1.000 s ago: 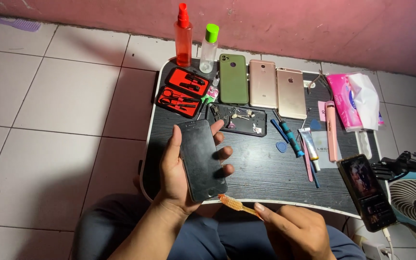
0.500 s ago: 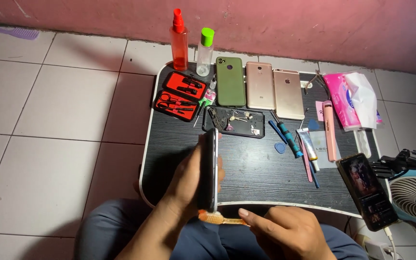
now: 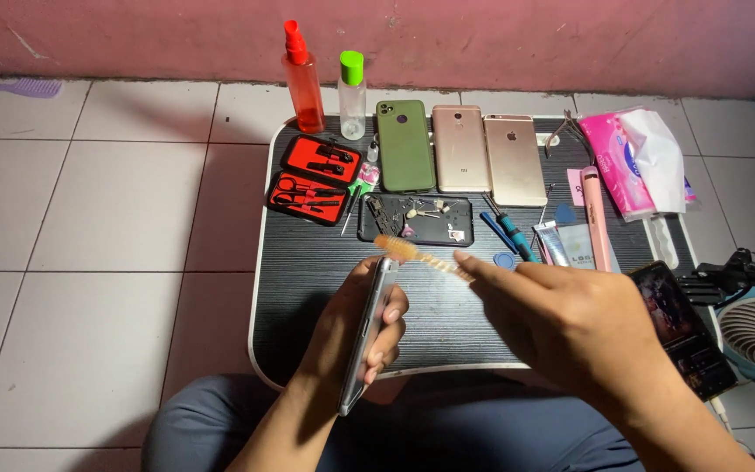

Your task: Cleaning the internal components and the case of a disassembled smartphone using a brush and cleaning solution.

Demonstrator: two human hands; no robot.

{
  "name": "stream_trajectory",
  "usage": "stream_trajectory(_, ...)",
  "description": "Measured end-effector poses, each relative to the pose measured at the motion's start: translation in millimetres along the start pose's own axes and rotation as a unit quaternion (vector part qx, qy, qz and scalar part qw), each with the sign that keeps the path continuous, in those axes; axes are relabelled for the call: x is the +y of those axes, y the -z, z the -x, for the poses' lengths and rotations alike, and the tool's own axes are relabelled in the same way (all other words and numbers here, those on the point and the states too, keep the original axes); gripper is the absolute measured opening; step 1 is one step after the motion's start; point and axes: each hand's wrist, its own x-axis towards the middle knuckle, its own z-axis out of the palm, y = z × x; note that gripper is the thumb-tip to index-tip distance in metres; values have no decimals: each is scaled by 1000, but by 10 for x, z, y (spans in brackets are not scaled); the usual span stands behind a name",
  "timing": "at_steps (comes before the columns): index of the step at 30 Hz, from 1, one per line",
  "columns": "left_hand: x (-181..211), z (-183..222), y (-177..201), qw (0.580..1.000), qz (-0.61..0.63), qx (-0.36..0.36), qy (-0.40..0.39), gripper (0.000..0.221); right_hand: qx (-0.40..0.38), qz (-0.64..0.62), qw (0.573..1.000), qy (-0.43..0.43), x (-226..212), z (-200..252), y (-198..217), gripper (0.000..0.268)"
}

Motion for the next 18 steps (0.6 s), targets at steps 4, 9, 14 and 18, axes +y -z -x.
stream_trajectory(4, 12, -30, 87, 999, 8, 9, -35, 40, 47, 4, 999, -20, -71, 48, 2, 27)
stream_trajectory(9, 37, -45, 3, 983, -162, 61, -58, 44, 1, 136, 982, -131, 297, 141, -319, 32)
stream_trajectory(14, 78, -104, -148, 971, -129, 196, -50, 34, 84, -32, 916, -392, 779, 270, -377, 30)
stream_trajectory(18, 175, -94, -348, 942, -104, 310, -74, 44, 75, 3, 908, -412, 920, 602, -730, 35)
